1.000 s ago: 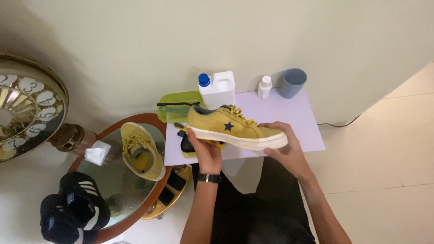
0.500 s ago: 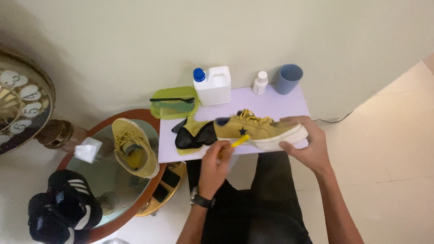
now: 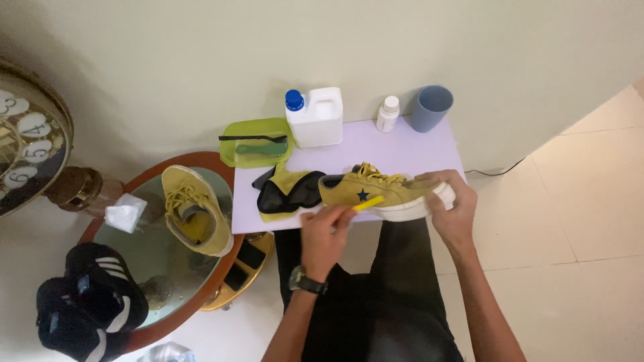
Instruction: The person scrubs a yellow sneaker with a yellow brush, focusing on the upper, sides, and sole. The person rotates the shoe to access different areas and continues scrubbing throughout the clip.
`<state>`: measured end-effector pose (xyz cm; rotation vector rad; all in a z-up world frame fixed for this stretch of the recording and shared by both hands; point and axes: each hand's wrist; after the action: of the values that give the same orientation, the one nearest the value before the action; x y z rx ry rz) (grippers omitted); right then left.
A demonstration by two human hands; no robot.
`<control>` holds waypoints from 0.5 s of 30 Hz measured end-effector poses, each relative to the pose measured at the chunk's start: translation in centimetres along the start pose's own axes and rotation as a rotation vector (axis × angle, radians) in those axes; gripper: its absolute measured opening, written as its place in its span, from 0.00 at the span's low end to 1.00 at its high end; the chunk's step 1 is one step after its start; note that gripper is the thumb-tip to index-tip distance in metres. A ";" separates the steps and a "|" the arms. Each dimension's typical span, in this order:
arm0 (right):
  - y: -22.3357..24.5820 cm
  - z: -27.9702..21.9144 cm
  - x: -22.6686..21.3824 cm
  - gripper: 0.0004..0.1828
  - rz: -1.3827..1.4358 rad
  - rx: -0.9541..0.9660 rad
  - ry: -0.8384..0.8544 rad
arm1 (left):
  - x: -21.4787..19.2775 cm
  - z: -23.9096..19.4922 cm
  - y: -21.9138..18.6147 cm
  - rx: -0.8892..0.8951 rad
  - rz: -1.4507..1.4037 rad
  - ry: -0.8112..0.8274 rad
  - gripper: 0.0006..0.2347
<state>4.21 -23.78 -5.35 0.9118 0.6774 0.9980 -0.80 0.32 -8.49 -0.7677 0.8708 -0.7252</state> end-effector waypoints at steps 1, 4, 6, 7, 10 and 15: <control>0.1 0.2 0.1 0.08 0.000 -0.003 -0.004 | -0.7 0.3 0.3 0.005 -0.002 0.001 0.10; 0.5 -0.2 -0.1 0.09 0.002 -0.015 -0.037 | -2.0 0.4 0.1 0.089 0.121 -0.102 0.09; 0.9 -0.4 0.0 0.09 0.023 -0.001 -0.035 | -1.4 0.1 -1.1 0.021 -0.061 -0.082 0.10; 0.8 -0.2 0.2 0.09 0.023 0.000 -0.030 | -0.6 0.3 -2.3 0.018 -0.060 -0.085 0.10; 0.8 -0.2 0.1 0.07 0.012 -0.047 -0.026 | 0.9 0.0 -3.6 0.073 -0.110 -0.056 0.08; 1.3 -0.5 -0.1 0.05 -0.024 0.009 -0.037 | -0.9 -0.6 0.4 0.138 0.169 -0.131 0.03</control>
<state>3.18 -23.41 -4.41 0.9260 0.6607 0.9551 -1.60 1.06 -8.71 -0.6040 0.7491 -0.5724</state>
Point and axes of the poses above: each hand's wrist, its own z-axis towards the middle knuckle, its own x-axis out of the palm, y = z × x, and after that the axes turned 15 degrees about -y, right-handed
